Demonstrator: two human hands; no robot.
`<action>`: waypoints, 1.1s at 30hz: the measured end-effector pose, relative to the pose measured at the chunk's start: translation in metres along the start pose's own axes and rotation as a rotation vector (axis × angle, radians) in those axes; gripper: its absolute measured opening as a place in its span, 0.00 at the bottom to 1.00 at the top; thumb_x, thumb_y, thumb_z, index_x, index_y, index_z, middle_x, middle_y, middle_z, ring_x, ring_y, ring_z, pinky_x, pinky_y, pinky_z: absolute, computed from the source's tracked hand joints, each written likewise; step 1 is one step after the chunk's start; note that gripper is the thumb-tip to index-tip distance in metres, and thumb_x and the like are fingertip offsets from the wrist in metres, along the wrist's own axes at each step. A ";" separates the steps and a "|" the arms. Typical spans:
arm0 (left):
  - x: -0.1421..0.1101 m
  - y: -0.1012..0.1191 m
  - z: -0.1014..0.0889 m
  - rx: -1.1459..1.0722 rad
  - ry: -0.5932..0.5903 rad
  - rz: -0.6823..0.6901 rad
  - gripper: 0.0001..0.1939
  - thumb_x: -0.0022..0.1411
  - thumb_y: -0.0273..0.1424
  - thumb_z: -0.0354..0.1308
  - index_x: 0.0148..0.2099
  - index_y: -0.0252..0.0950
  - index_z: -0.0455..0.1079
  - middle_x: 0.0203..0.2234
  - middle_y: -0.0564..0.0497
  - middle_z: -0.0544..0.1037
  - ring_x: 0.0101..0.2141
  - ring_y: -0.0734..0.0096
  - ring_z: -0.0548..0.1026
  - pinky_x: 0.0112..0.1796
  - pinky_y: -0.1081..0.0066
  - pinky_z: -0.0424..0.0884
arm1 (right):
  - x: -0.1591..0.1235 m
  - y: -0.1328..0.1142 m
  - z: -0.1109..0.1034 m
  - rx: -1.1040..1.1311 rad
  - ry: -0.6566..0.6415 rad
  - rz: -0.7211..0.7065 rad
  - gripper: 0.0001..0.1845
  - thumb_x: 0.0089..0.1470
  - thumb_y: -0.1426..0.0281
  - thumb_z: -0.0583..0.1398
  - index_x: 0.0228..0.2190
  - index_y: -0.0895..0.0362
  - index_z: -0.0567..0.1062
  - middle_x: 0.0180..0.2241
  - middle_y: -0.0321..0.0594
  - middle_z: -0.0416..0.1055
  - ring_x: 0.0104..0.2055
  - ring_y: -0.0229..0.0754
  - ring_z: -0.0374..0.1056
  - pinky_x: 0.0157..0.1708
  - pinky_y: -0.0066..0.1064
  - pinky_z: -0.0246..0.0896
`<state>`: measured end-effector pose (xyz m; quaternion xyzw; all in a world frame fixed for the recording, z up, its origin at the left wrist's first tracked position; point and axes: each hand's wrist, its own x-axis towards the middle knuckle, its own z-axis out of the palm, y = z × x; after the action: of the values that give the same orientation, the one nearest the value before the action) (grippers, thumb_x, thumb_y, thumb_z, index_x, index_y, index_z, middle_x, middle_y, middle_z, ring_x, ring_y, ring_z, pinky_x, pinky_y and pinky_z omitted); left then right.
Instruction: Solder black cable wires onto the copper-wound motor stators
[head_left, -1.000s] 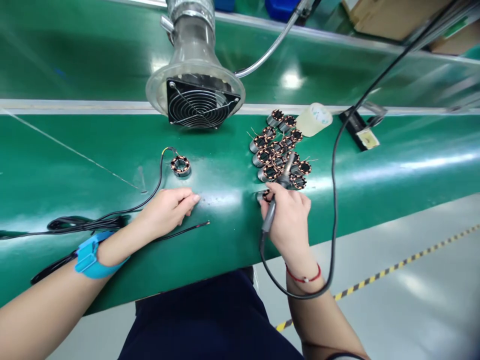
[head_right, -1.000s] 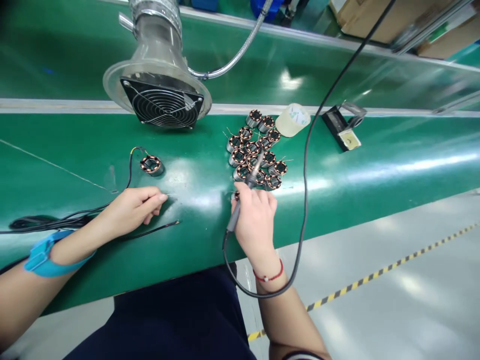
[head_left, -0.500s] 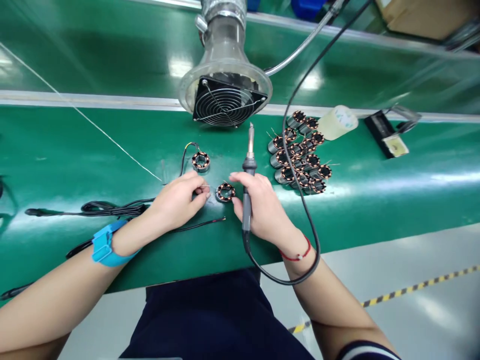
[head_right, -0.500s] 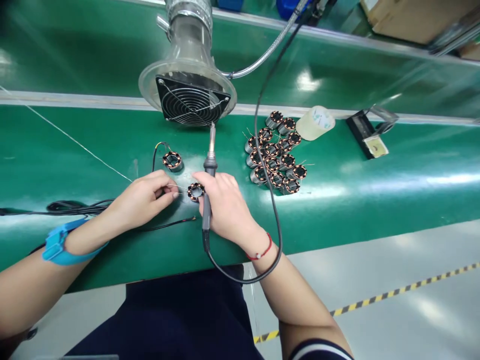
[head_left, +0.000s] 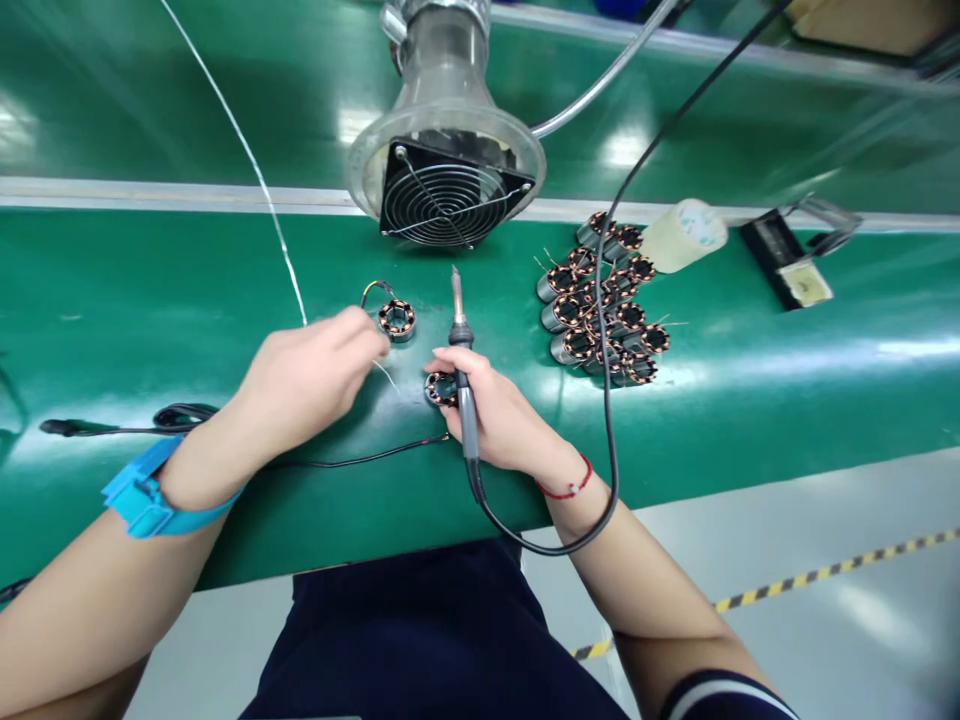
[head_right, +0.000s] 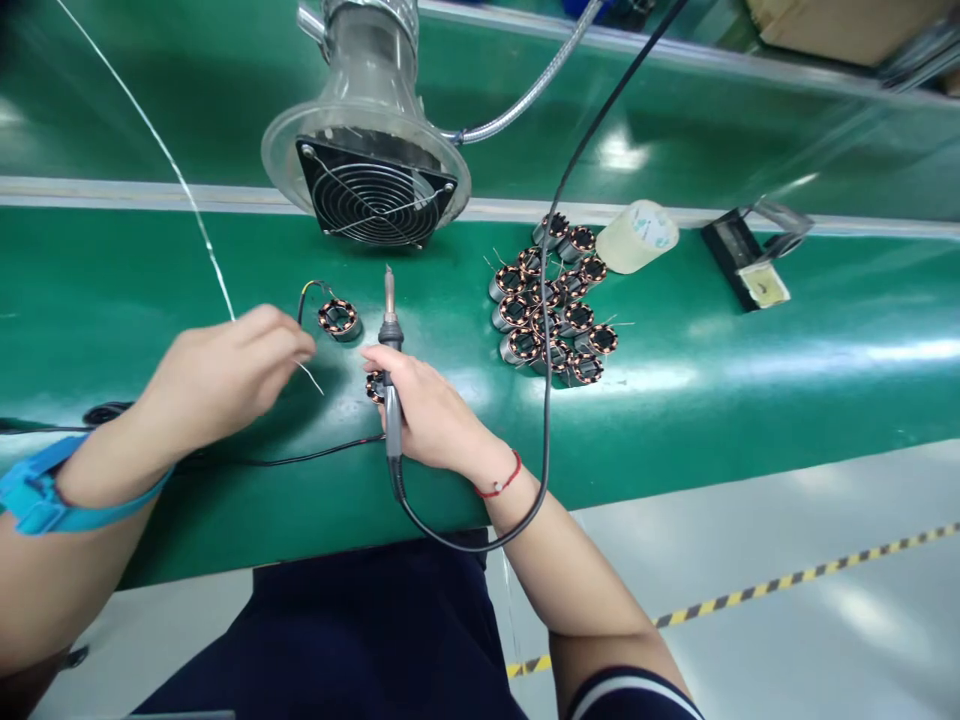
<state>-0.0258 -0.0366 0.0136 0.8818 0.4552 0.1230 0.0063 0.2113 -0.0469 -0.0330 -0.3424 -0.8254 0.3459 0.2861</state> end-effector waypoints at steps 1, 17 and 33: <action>0.002 0.002 -0.001 -0.074 0.058 -0.046 0.09 0.68 0.27 0.49 0.40 0.35 0.71 0.34 0.49 0.75 0.34 0.70 0.74 0.27 0.72 0.63 | 0.000 0.001 -0.001 0.041 -0.009 -0.002 0.34 0.56 0.79 0.54 0.60 0.52 0.51 0.54 0.48 0.68 0.56 0.47 0.68 0.55 0.48 0.66; 0.015 0.030 0.028 -0.355 0.029 -0.107 0.10 0.68 0.30 0.50 0.41 0.35 0.73 0.32 0.50 0.73 0.35 0.70 0.73 0.36 0.72 0.69 | -0.006 0.001 -0.006 0.178 0.195 0.033 0.35 0.52 0.80 0.56 0.59 0.51 0.52 0.58 0.48 0.64 0.57 0.47 0.67 0.58 0.49 0.65; 0.010 0.009 0.016 -0.827 -0.269 -0.295 0.09 0.61 0.32 0.53 0.32 0.34 0.71 0.27 0.52 0.70 0.26 0.75 0.66 0.29 0.72 0.62 | -0.005 -0.001 0.004 -0.102 0.094 0.076 0.35 0.54 0.73 0.64 0.58 0.52 0.55 0.48 0.45 0.71 0.49 0.49 0.69 0.49 0.46 0.69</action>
<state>-0.0093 -0.0319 0.0017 0.7390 0.4839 0.1768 0.4342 0.2106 -0.0526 -0.0361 -0.4035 -0.8139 0.2975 0.2936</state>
